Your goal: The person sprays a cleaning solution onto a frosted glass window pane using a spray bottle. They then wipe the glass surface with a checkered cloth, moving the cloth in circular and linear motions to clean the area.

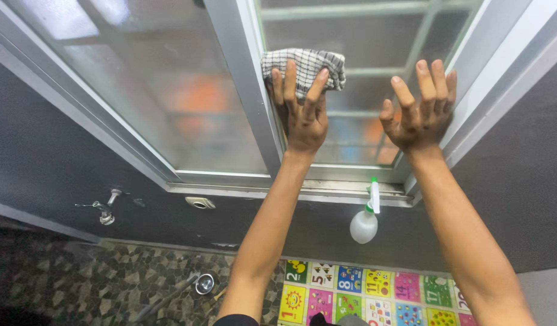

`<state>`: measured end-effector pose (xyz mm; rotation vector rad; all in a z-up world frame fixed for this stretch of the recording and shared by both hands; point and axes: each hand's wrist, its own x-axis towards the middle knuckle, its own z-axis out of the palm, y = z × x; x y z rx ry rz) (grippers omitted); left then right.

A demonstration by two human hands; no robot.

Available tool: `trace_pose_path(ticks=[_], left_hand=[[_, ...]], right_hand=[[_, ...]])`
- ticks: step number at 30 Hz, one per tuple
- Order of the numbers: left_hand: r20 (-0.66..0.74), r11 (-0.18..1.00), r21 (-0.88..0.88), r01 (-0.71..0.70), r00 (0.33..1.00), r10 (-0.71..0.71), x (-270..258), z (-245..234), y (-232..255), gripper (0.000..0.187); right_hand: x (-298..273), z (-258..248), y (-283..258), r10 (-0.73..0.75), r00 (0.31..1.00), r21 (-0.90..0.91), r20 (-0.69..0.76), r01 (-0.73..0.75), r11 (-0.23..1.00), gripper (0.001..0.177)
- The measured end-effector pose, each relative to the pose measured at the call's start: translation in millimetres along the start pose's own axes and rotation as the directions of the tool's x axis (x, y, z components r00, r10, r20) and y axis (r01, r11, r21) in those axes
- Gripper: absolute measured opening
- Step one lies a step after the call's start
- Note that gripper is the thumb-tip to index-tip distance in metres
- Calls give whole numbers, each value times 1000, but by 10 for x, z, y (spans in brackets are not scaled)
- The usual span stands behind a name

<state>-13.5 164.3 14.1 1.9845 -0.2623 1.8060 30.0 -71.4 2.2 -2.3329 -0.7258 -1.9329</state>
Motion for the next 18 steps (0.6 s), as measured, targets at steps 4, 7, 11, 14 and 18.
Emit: trace_pose_path(ticks=[4, 7, 11, 14, 18], left_hand=[[39, 1000, 7, 10, 999, -10, -115, -59, -46, 33], [-4, 999, 30, 37, 999, -37, 55, -24, 11, 32], [-76, 992, -87, 86, 993, -93, 384, 81, 166, 34], [-84, 994, -79, 76, 993, -83, 426, 247, 353, 35], [-6, 998, -56, -7, 1000, 6, 192, 335, 445, 35]], right_hand=[[-1, -27, -16, 4, 1000, 5, 3, -4, 1000, 38], [21, -48, -30, 7, 1000, 13, -5, -7, 1000, 36], [35, -59, -38, 11, 1000, 2, -5, -11, 1000, 33], [15, -72, -28, 13, 1000, -2, 9, -13, 1000, 33], [37, -58, -35, 10, 1000, 13, -14, -10, 1000, 38]])
